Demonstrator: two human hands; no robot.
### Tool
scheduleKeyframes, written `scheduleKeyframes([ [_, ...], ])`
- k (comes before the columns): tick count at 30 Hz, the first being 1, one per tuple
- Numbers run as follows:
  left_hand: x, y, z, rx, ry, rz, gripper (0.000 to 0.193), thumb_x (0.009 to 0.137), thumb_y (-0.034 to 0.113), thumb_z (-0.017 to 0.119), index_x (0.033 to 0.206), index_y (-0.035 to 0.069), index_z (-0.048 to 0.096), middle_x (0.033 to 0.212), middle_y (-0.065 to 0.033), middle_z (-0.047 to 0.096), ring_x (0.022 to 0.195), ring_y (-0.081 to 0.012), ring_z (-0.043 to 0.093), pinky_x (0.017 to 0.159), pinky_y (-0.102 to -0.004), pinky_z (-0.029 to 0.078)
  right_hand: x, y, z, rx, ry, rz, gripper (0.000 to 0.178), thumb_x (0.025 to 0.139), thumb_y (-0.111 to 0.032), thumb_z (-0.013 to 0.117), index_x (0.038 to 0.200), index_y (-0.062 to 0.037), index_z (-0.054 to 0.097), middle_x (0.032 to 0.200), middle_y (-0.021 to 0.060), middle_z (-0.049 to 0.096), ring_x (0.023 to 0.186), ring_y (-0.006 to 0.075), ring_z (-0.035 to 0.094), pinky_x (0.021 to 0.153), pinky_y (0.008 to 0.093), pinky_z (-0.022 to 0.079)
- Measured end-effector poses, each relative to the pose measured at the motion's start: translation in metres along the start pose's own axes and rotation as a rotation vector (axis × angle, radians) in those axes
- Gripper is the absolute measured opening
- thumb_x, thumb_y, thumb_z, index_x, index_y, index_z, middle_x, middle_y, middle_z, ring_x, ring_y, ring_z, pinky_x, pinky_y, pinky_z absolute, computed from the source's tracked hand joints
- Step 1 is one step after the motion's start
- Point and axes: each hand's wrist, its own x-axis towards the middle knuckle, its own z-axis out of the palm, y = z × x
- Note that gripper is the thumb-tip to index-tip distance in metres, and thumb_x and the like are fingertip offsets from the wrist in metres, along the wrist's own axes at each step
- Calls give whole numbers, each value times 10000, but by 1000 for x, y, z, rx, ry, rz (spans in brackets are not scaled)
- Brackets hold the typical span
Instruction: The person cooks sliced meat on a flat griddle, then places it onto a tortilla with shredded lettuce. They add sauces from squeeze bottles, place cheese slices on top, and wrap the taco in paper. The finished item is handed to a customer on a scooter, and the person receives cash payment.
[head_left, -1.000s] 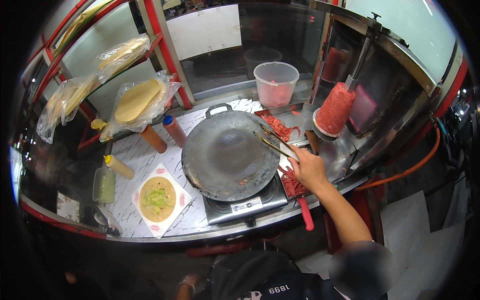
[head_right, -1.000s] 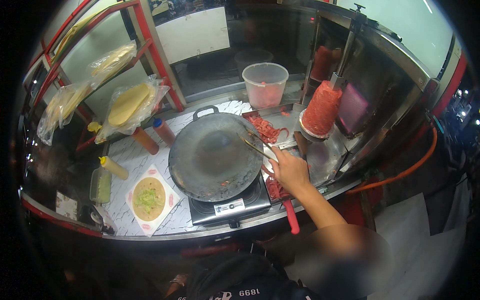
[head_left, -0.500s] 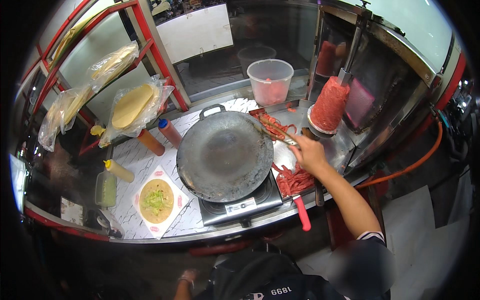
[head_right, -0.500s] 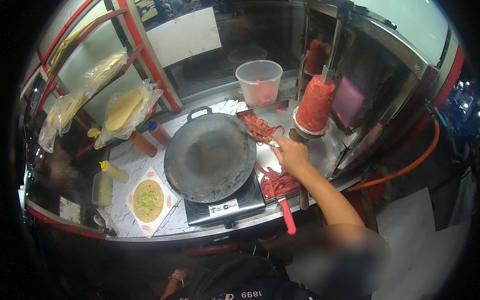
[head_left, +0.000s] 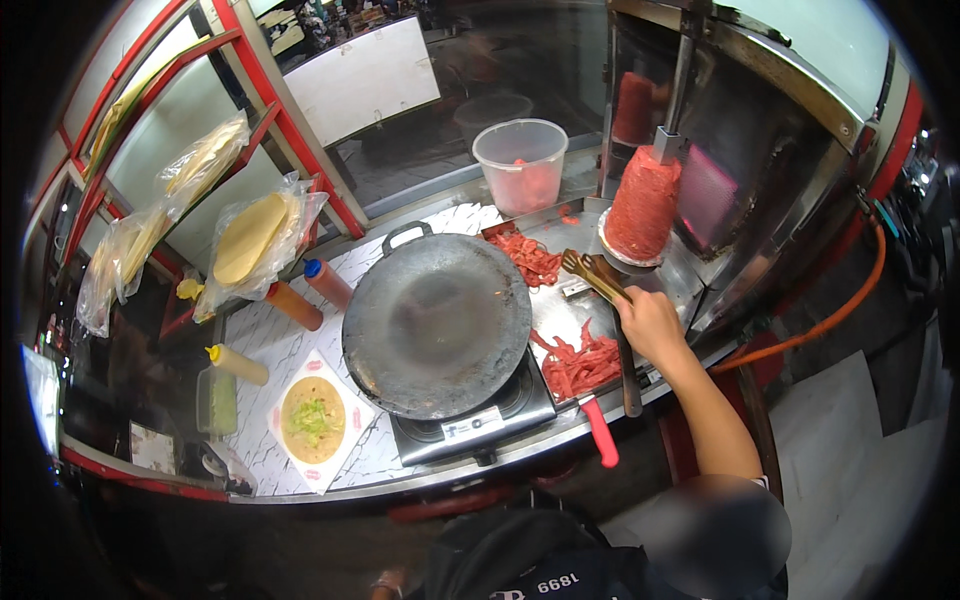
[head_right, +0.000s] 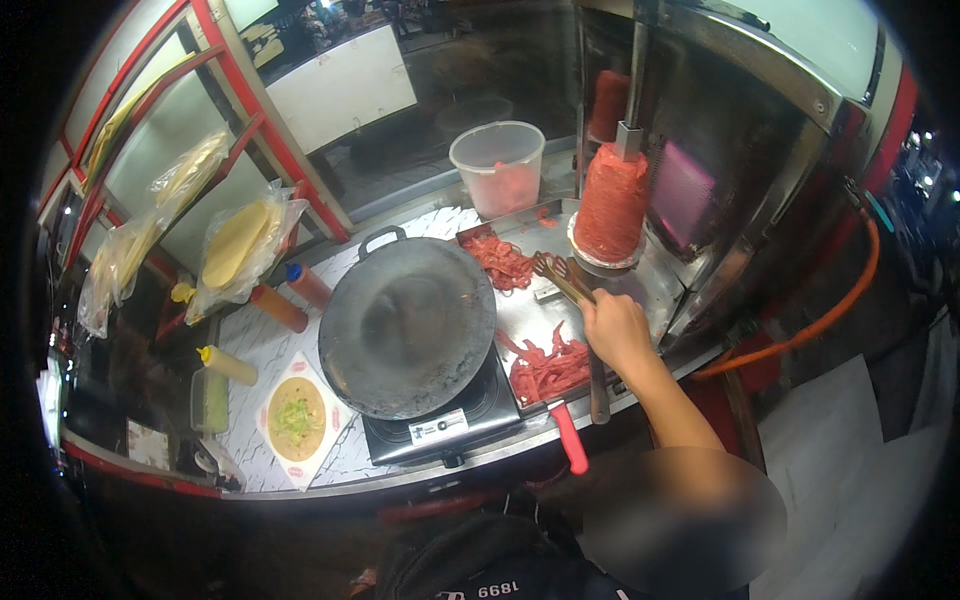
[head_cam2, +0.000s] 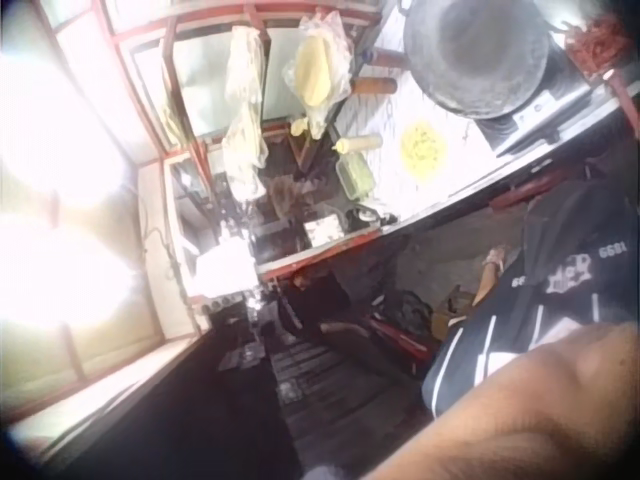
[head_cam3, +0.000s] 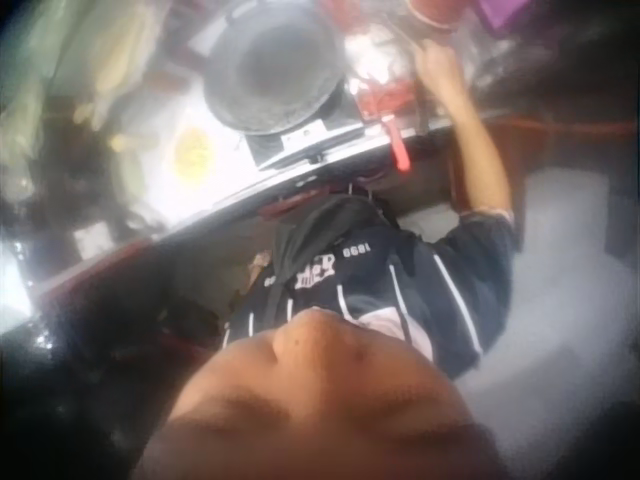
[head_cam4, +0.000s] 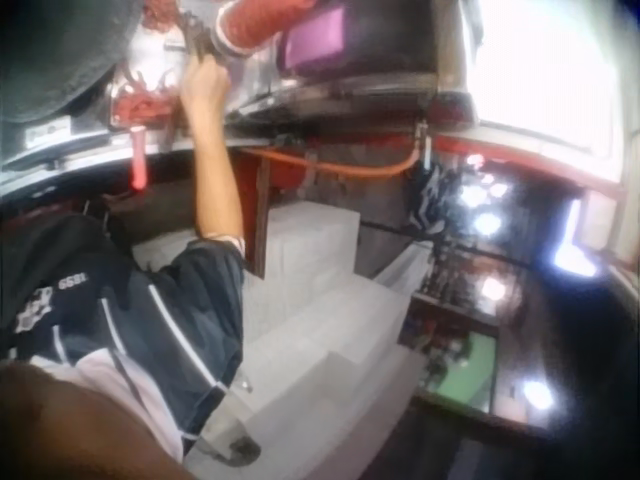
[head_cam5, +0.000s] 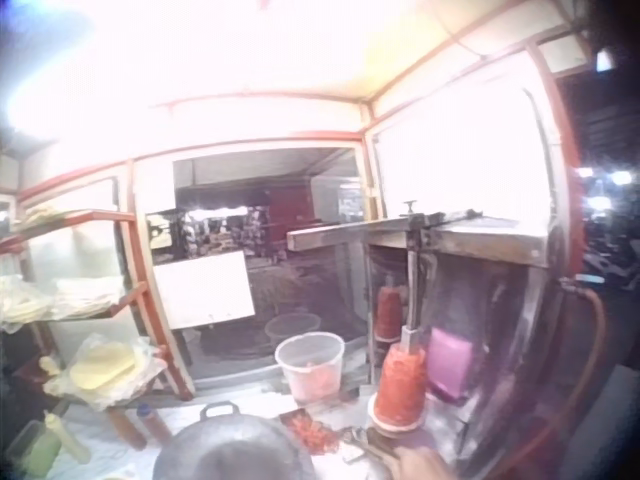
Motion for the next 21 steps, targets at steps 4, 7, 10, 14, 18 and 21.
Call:
scheduleKeyframes([
  [4, 5, -6, 6, 77, -28, 39, 570, 952, 255, 598, 1503, 136, 510, 1493, -155, 560, 1356, -347, 556, 1137, -464, 456, 29, -1, 43, 7, 2, 51, 328, 1013, -297, 592, 1016, 16, 692, 905, 291, 721, 853, 502, 700, 797, 580, 556],
  [7, 8, -16, 8, 151, 3, 70, 566, 971, 281, 570, 1519, 155, 505, 1478, -153, 575, 1344, -350, 566, 1135, -467, 456, 30, -37, 56, -127, -89, -78, 318, 1020, -291, 569, 1104, 0, 666, 924, 246, 736, 850, 459, 727, 784, 553, 577],
  [10, 12, -35, -5, 134, 165, -16, 471, 1065, 349, 407, 1475, 185, 573, 1383, -146, 664, 1279, -362, 623, 1105, -487, 473, 42, -38, 58, -196, -105, -194, 295, 1016, -276, 565, 1110, -14, 663, 917, 232, 736, 842, 437, 735, 755, 540, 584],
  [14, -6, -44, -24, -231, 243, -34, 394, 1026, 269, 464, 1307, 119, 696, 1352, -118, 684, 1260, -329, 636, 1093, -473, 491, 38, -31, 28, -205, 118, -244, 242, 991, -258, 599, 1088, -45, 662, 867, 199, 723, 784, 430, 729, 697, 543, 581],
  [18, -73, -19, -145, -831, 49, -196, 376, 1025, 303, 522, 1286, 112, 713, 1275, -106, 722, 1141, -271, 701, 1003, -414, 550, 31, -38, 0, -229, 244, -290, 189, 976, -236, 627, 1027, -55, 650, 840, 193, 708, 746, 428, 717, 660, 532, 572],
  [21, -105, -66, -163, -972, -58, -23, 371, 1015, 322, 593, 1274, 87, 718, 1181, -90, 751, 1035, -205, 721, 914, -352, 569, 36, -48, 1, -223, 280, -338, 167, 956, -215, 659, 1004, -57, 632, 837, 198, 701, 738, 432, 708, 642, 533, 560],
])
